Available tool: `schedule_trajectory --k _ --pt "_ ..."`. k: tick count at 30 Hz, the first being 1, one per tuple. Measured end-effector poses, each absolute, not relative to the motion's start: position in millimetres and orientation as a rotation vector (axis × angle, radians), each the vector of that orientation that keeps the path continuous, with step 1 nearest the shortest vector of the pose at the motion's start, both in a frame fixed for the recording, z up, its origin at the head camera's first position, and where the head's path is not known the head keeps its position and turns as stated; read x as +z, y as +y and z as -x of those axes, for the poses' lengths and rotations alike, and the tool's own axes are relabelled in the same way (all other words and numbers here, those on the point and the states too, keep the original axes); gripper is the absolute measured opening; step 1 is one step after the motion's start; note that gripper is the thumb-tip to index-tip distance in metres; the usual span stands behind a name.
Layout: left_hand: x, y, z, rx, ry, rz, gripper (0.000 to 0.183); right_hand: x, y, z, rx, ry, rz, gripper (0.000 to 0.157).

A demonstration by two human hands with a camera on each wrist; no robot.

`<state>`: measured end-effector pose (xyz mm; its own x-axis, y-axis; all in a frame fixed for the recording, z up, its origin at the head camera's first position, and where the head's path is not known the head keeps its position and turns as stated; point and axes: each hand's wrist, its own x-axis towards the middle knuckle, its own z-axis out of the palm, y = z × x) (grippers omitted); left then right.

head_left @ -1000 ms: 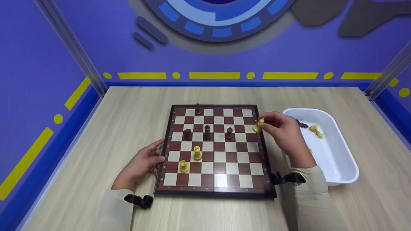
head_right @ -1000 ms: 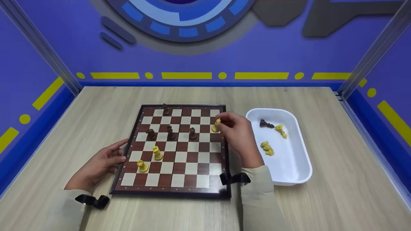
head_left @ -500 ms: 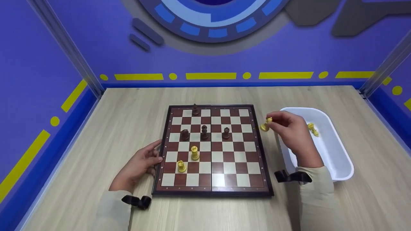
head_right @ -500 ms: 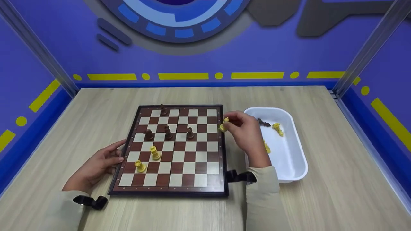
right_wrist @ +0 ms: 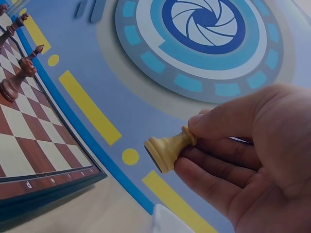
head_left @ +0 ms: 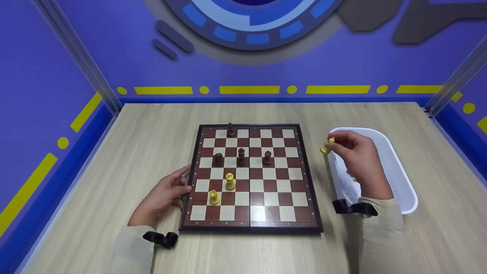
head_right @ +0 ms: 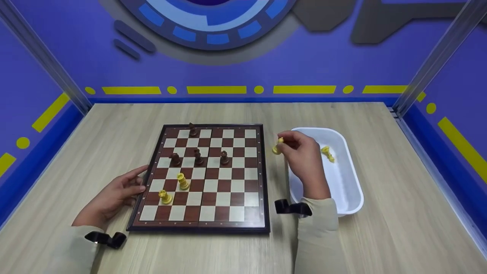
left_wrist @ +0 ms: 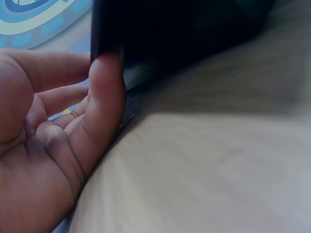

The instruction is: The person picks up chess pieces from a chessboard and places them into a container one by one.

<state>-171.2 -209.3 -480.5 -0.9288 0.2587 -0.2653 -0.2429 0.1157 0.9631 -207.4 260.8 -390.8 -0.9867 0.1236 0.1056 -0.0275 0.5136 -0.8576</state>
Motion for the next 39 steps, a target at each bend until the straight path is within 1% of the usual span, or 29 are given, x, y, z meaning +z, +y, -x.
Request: schedule_trajectory --k 19,30,39 --pt "-479 -211 170 1.882 2.027 -0.064 0.066 -390 279 206 1.414 -2.617 0.192 0.032" --pt "-481 -211 170 1.899 2.019 -0.038 0.067 -395 284 210 1.372 -2.604 0.238 0.027" --pt "-477 -210 170 1.875 2.031 -0.056 0.068 -398 287 211 1.319 -2.650 0.268 0.028"
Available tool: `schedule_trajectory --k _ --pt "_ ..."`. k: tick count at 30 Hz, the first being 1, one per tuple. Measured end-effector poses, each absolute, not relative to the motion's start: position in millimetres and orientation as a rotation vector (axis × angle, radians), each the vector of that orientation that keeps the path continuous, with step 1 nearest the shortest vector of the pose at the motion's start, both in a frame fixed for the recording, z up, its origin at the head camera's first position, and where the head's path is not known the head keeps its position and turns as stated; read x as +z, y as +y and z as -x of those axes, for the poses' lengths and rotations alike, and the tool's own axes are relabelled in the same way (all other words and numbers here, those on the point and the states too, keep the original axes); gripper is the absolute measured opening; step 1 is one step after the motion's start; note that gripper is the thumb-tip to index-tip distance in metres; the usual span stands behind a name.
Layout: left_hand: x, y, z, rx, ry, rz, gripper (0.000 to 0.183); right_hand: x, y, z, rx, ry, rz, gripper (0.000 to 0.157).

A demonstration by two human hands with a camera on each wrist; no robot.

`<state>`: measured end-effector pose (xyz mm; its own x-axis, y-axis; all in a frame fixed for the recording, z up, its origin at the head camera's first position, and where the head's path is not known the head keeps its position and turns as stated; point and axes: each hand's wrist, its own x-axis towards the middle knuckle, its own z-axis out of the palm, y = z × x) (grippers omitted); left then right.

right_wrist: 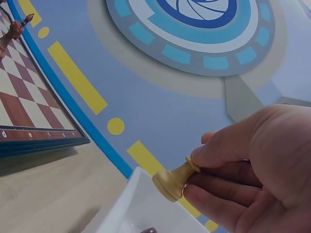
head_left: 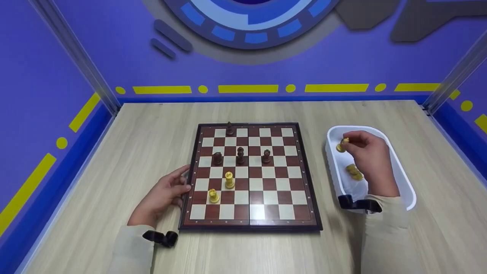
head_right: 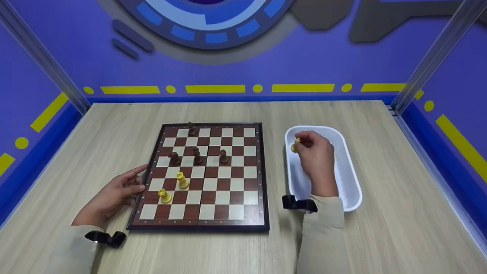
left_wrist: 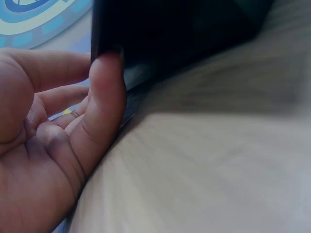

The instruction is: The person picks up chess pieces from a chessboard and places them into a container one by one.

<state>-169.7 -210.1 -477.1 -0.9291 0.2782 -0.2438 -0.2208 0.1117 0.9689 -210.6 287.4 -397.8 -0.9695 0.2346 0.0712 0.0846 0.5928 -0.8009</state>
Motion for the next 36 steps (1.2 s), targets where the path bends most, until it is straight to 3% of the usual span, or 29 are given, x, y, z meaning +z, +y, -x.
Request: schedule_trajectory --k 12,36 --pt "-478 -209 171 1.888 2.027 -0.008 0.067 -396 287 210 1.240 -2.709 0.224 0.031" --pt "-481 -210 171 1.882 2.031 -0.029 0.066 -404 262 216 1.172 -2.707 0.029 0.022"
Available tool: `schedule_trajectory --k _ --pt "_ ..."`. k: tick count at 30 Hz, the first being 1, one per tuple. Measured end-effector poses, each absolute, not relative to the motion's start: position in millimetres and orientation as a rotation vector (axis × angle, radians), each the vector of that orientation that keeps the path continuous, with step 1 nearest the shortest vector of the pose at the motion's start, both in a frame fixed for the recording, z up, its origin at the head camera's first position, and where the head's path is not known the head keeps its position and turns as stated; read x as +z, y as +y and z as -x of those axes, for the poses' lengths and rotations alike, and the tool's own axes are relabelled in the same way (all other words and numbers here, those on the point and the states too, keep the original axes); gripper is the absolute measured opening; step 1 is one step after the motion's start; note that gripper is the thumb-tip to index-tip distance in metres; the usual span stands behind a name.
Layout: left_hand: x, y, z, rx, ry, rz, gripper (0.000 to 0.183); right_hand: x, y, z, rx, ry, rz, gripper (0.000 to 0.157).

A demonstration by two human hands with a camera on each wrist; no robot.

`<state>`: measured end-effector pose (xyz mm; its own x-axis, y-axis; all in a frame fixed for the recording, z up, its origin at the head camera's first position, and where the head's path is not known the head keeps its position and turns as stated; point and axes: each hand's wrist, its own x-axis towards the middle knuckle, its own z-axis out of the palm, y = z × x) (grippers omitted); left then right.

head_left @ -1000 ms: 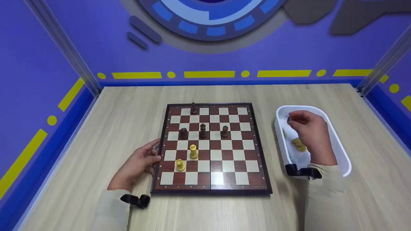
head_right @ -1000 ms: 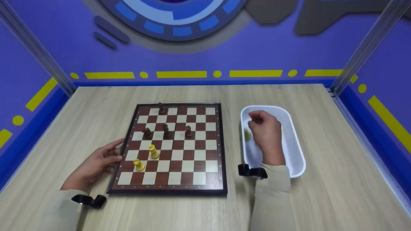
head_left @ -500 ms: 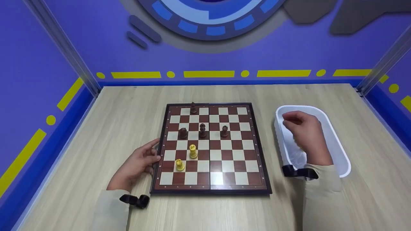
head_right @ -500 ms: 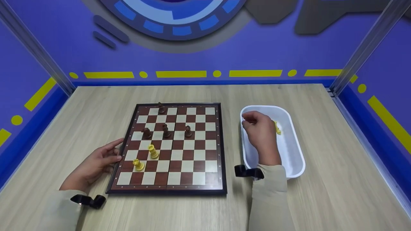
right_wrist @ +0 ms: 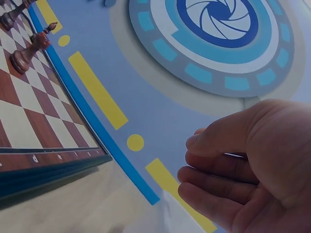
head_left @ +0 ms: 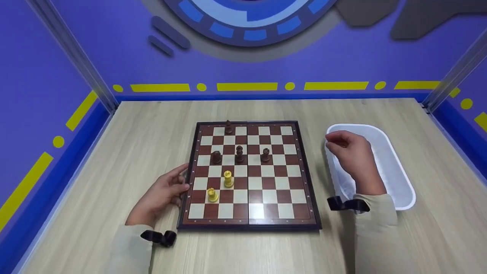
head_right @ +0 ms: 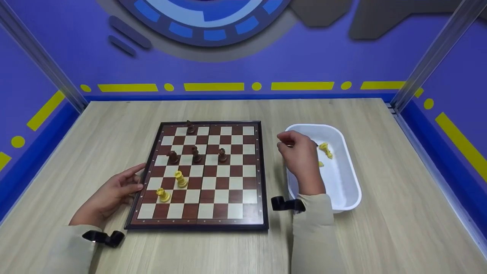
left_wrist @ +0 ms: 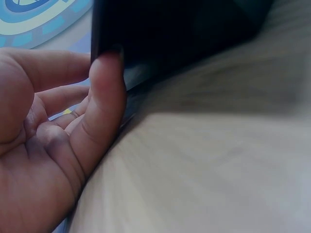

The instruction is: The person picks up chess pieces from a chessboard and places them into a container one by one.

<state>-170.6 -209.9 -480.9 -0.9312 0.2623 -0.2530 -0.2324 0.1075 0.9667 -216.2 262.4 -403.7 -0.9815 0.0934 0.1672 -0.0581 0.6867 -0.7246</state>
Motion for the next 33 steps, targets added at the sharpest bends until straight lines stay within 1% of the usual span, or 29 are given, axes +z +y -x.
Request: schedule_trajectory --k 12,17,29,33 --pt "-481 -211 172 1.880 2.031 -0.053 0.067 -405 247 218 1.159 -2.703 -0.058 0.021" --pt "-482 -211 173 1.882 2.036 -0.033 0.065 -406 241 218 1.171 -2.718 -0.068 0.024" --pt "-482 -210 171 1.885 2.026 -0.028 0.067 -411 221 217 1.251 -2.691 -0.106 0.027" --pt "-483 -211 170 1.885 2.026 -0.030 0.066 -414 212 217 1.297 -2.663 -0.155 0.027"
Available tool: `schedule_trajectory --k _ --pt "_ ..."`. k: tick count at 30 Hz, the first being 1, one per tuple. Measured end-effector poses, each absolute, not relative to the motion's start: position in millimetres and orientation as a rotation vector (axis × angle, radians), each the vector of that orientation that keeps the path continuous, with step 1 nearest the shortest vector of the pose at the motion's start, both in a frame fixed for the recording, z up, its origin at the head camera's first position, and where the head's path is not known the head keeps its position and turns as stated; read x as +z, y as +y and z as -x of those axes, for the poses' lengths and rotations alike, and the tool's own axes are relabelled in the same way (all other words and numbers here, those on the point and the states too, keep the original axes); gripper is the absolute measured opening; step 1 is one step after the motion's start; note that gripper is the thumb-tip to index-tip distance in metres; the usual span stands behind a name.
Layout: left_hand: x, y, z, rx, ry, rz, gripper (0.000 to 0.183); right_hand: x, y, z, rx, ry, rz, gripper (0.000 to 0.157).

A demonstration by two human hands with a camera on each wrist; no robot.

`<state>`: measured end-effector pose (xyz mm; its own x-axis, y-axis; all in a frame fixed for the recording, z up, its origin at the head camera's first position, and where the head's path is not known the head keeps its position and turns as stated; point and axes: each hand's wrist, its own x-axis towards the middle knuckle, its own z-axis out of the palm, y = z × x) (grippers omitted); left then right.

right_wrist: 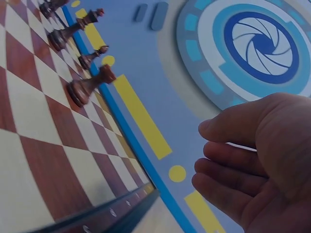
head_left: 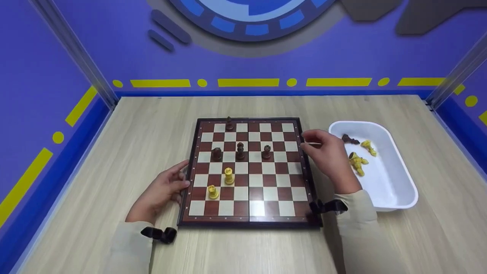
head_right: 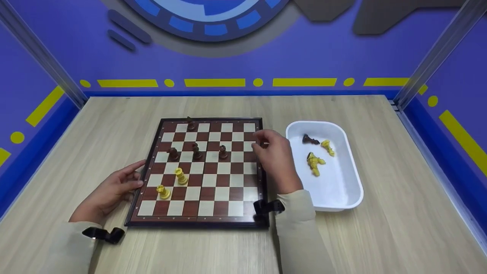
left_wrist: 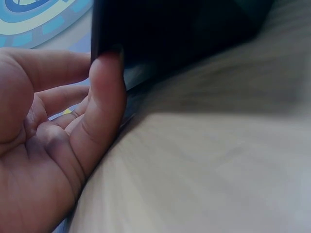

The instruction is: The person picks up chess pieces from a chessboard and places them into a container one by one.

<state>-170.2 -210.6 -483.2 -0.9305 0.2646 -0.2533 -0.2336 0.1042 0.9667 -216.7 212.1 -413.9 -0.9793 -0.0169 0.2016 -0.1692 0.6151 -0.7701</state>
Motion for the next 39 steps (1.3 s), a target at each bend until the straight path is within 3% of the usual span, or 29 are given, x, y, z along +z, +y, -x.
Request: schedule_trajectory --k 29,39 --pt "-480 -209 172 1.920 1.997 -0.032 0.067 -438 166 222 1.284 -2.627 -0.330 0.026" --pt "-482 -210 172 1.878 2.034 -0.046 0.066 -448 149 221 1.485 -2.676 -0.326 0.031"
